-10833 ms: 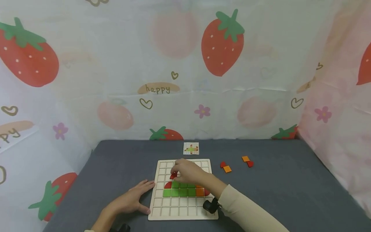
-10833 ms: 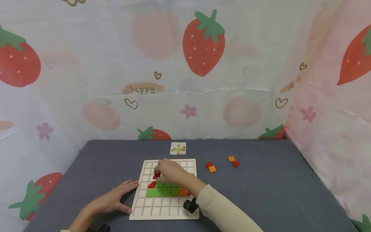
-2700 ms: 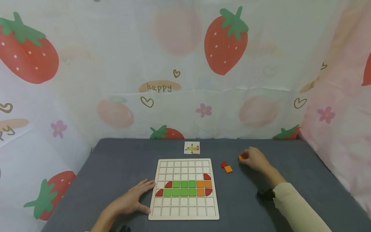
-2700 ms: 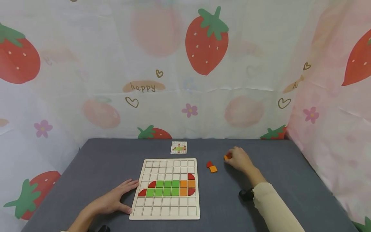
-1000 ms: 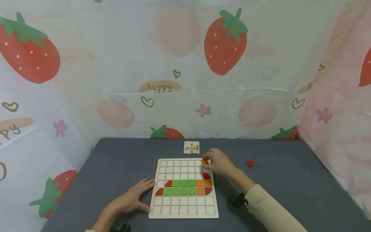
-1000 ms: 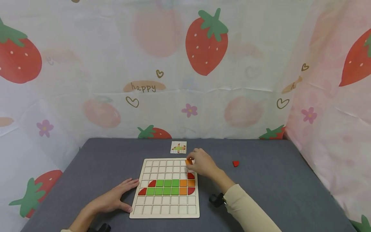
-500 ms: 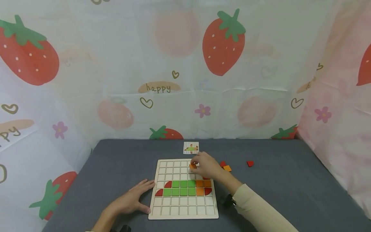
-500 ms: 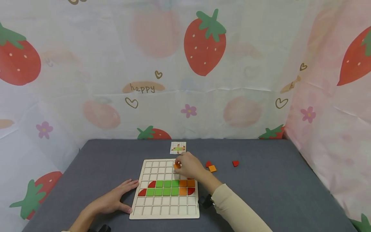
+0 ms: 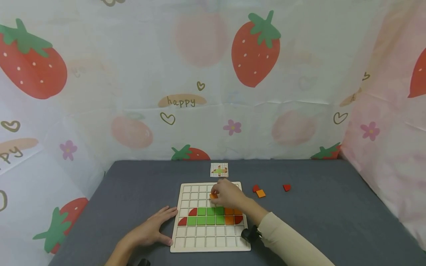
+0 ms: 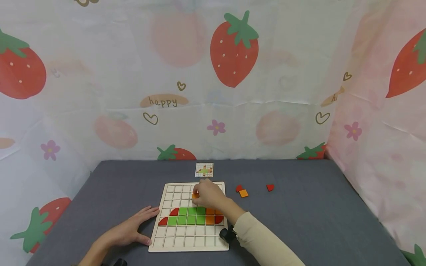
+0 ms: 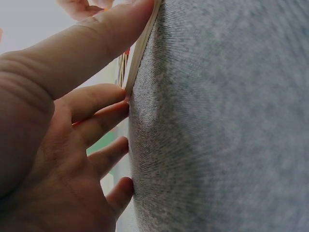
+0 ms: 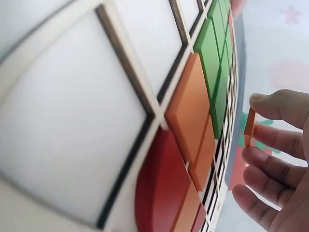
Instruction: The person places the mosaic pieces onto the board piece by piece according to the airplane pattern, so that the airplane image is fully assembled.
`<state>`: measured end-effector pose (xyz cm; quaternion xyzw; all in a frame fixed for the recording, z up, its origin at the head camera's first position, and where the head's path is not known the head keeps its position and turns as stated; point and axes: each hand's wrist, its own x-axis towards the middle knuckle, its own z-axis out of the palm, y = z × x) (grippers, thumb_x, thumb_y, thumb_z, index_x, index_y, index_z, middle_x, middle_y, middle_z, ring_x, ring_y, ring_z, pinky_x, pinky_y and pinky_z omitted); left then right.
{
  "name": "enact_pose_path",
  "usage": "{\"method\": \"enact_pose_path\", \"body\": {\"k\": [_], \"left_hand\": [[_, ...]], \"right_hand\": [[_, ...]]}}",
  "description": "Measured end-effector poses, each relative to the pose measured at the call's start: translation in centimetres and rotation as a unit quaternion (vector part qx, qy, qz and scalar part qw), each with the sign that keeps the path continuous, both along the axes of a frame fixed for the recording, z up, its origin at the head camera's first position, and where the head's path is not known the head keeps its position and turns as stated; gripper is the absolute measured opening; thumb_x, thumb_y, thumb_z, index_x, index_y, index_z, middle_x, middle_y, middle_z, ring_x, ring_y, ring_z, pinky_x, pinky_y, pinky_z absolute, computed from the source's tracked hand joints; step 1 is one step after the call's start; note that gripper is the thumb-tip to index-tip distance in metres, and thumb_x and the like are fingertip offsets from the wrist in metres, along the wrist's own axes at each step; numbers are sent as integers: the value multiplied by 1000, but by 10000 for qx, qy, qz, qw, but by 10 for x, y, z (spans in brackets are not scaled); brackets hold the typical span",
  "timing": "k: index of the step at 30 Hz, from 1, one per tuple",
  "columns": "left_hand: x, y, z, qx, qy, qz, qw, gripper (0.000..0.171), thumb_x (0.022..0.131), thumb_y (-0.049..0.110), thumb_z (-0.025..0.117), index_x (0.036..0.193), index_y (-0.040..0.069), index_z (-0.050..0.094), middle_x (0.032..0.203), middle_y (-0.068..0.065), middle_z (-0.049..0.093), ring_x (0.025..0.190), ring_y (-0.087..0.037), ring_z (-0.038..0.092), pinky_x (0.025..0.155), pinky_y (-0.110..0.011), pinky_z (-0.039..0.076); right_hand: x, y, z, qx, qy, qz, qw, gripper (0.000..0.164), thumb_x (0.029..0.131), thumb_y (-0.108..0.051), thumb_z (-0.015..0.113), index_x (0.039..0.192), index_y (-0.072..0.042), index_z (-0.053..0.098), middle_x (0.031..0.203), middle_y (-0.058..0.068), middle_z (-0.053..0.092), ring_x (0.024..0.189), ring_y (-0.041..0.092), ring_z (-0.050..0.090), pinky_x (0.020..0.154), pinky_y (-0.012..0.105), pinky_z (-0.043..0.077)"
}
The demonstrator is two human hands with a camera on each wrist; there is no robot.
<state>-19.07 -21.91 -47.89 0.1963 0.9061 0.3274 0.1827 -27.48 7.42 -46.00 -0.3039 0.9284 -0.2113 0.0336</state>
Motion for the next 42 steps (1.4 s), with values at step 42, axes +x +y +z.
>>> {"method": "enact_pose_path", "body": {"k": [42], "left_hand": [[-1, 0, 0, -7, -13, -9, 10000, 100, 66, 33, 86, 148, 0, 39, 155, -20, 36, 146, -49, 17, 106, -74, 18]], "right_hand": [[3, -14, -5, 611, 412, 372, 9966, 13, 86, -22, 74, 88, -10, 78, 86, 3, 68, 82, 16, 59, 68, 26, 51]]}}
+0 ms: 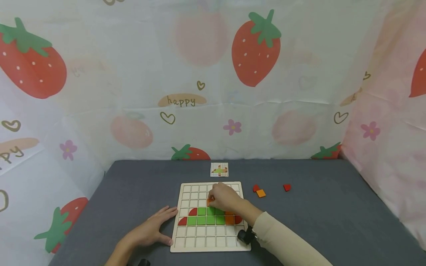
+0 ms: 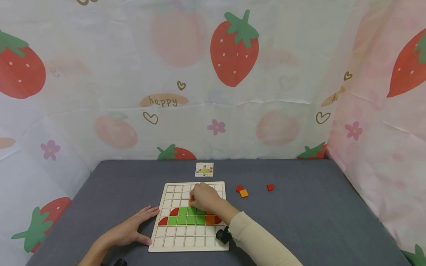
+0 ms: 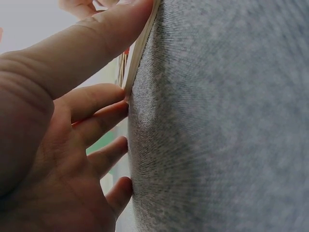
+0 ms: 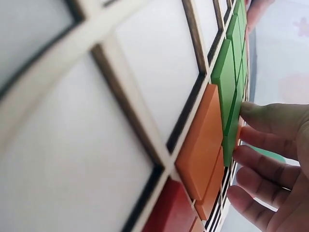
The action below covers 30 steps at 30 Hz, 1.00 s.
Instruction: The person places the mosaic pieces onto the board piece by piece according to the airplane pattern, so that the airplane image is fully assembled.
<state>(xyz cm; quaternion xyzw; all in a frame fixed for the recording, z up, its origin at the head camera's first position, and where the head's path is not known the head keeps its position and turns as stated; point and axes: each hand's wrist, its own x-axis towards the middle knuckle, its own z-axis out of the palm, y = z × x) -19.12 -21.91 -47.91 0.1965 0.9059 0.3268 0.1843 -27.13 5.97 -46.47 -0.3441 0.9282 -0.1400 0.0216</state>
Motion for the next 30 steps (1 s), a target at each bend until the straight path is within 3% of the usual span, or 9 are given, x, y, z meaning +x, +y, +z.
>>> {"method": "enact_pose_path", "body": {"k": [11, 19, 30], "left_hand": [[1, 0, 1, 28, -17, -8, 10000, 100, 67, 33, 86, 148, -1, 39, 155, -21, 35, 146, -50, 17, 106, -73, 19], [1, 1, 3, 54, -141, 33, 9999, 100, 67, 31, 86, 148, 0, 38, 156, -21, 34, 146, -50, 16, 107, -73, 18], [0, 0, 1, 7, -76, -19, 10000, 99, 67, 33, 86, 148, -1, 38, 155, -21, 34, 146, -50, 17, 105, -75, 16]], "right_hand": [[1, 1, -1, -16, -59, 35, 10000, 13, 86, -23, 73, 89, -11, 77, 86, 2, 66, 83, 16, 58, 69, 26, 49], [-1, 15, 2, -530, -389, -58, 9978, 17, 90, -21, 68, 99, -10, 77, 92, 1, 66, 86, 14, 57, 74, 26, 49], [-11, 42, 7, -962, -388, -235, 9943, 15, 90, -17, 67, 97, -8, 76, 92, 3, 67, 87, 17, 58, 78, 34, 50]]}}
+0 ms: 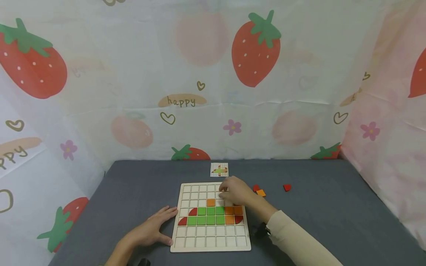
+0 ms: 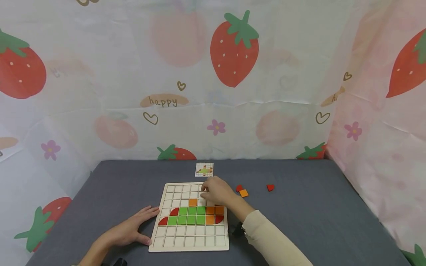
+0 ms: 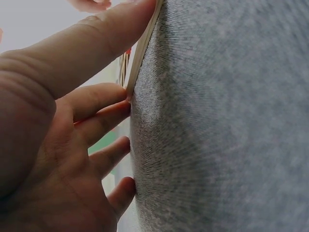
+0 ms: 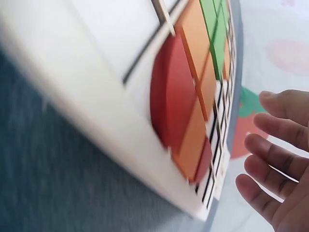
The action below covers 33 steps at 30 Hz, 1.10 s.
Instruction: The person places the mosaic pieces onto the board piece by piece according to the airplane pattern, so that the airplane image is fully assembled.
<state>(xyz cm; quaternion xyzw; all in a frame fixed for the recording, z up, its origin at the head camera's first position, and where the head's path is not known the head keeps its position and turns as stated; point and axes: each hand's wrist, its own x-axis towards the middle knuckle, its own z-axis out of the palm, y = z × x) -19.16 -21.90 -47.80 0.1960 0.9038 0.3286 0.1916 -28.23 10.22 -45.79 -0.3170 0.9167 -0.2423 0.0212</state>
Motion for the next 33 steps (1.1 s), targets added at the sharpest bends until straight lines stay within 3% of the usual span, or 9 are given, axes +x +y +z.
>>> {"method": "enact_pose_path", "body": {"k": [11, 33], "left_hand": [[0, -1, -1, 46, -1, 1, 10000, 101, 67, 33, 86, 148, 0, 37, 156, -20, 34, 146, -50, 16, 107, -74, 17], [0, -2, 0, 46, 188, -94, 9998, 100, 67, 36, 85, 148, -2, 38, 156, -20, 35, 145, -51, 18, 107, -72, 20]], "right_hand": [[-5, 41, 12, 67, 33, -548, 9985, 15, 90, -18, 69, 98, -7, 75, 87, 1, 63, 80, 14, 54, 72, 31, 46], [-10, 120, 8, 142, -42, -1407, 9899, 19, 91, -19, 67, 102, -5, 73, 93, 7, 65, 83, 19, 58, 73, 38, 49]]}}
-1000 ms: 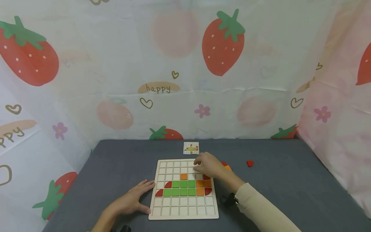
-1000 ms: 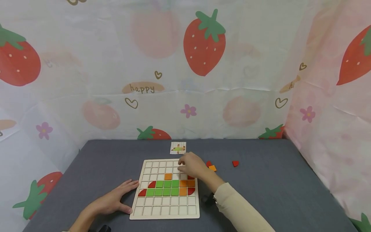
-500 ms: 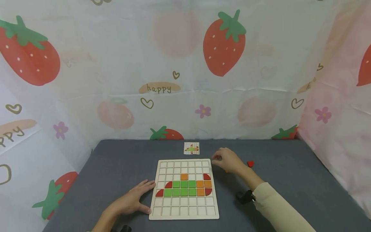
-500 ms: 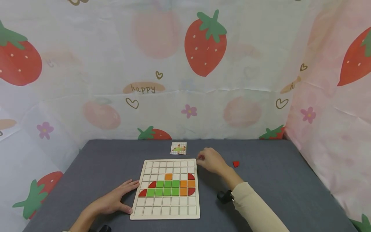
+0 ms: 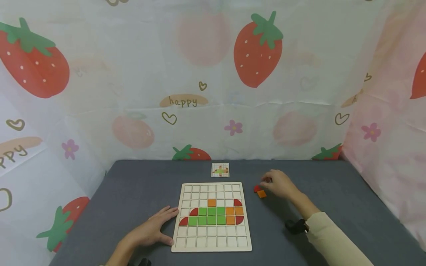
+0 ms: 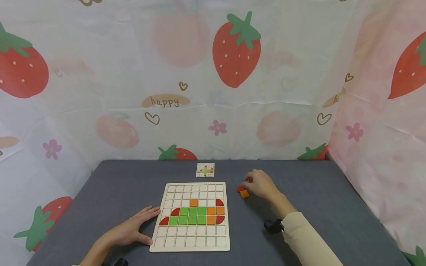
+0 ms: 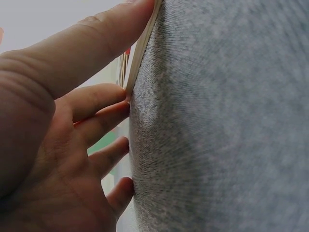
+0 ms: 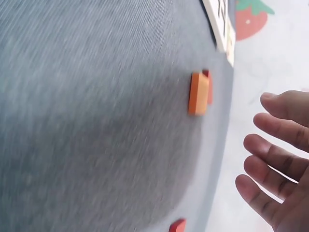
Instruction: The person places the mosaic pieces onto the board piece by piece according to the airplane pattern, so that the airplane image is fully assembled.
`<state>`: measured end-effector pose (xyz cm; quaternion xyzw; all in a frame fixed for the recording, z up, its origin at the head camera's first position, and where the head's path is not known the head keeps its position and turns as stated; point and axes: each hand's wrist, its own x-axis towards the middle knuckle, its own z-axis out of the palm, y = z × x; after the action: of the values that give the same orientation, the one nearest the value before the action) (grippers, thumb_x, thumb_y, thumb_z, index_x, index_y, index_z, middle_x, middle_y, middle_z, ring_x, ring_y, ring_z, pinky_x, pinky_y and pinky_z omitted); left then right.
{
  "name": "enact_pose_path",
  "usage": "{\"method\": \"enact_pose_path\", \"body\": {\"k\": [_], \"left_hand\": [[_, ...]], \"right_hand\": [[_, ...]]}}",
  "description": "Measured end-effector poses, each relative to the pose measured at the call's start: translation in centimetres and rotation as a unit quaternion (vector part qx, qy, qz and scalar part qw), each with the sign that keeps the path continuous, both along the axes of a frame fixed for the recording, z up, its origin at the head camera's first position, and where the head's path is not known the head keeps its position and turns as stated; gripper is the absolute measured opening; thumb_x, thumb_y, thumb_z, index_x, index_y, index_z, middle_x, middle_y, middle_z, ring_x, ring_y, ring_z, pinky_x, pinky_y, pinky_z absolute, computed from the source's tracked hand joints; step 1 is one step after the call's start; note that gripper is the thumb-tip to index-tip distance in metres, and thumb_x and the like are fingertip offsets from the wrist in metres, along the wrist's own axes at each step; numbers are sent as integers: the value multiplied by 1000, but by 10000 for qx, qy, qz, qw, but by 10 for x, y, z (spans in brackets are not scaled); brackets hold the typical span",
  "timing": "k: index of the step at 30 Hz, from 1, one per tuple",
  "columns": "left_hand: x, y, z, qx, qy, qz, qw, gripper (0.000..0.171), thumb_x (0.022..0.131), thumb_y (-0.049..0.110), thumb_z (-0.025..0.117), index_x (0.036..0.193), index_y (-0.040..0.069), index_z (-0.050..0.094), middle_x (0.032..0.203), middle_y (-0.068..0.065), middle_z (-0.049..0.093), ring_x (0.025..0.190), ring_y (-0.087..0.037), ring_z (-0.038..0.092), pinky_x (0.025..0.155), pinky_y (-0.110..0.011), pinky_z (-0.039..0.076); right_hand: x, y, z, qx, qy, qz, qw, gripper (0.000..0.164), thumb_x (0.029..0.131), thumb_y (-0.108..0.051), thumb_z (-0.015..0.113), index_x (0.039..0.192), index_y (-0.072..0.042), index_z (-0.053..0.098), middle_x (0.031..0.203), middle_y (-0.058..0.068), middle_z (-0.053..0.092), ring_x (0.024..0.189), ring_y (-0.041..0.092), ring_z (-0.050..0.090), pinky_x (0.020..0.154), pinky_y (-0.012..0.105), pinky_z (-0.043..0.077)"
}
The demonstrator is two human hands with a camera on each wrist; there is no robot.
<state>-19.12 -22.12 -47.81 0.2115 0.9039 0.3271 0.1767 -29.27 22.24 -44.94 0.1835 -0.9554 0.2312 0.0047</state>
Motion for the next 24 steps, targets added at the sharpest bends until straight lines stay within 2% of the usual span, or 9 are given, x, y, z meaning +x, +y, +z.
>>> {"method": "enact_pose_path", "body": {"k": [10, 18, 24], "left_hand": [[1, 0, -2, -3, -3, 77, 10000, 100, 66, 34, 85, 148, -1, 38, 155, -20, 35, 146, -50, 18, 107, -72, 19], [1, -1, -2, 90, 64, 10, 9999, 100, 67, 36, 85, 148, -2, 38, 155, -20, 35, 146, -50, 18, 107, -73, 18], [1, -2, -2, 133, 45, -29, 9999, 100, 68, 38, 84, 148, -2, 37, 156, -21, 34, 146, -51, 17, 107, -73, 18]], "right_hand": [[2, 29, -4, -28, -66, -210, 9998, 16, 91, -17, 66, 100, -5, 73, 93, 9, 66, 85, 22, 60, 73, 41, 51], [3, 43, -8, 76, -171, -419, 9989, 18, 91, -18, 67, 100, -3, 73, 95, 11, 67, 86, 25, 62, 74, 44, 51], [5, 55, -9, -66, -213, -526, 9984, 18, 91, -16, 66, 101, -2, 72, 94, 12, 67, 80, 21, 62, 69, 41, 51]]}}
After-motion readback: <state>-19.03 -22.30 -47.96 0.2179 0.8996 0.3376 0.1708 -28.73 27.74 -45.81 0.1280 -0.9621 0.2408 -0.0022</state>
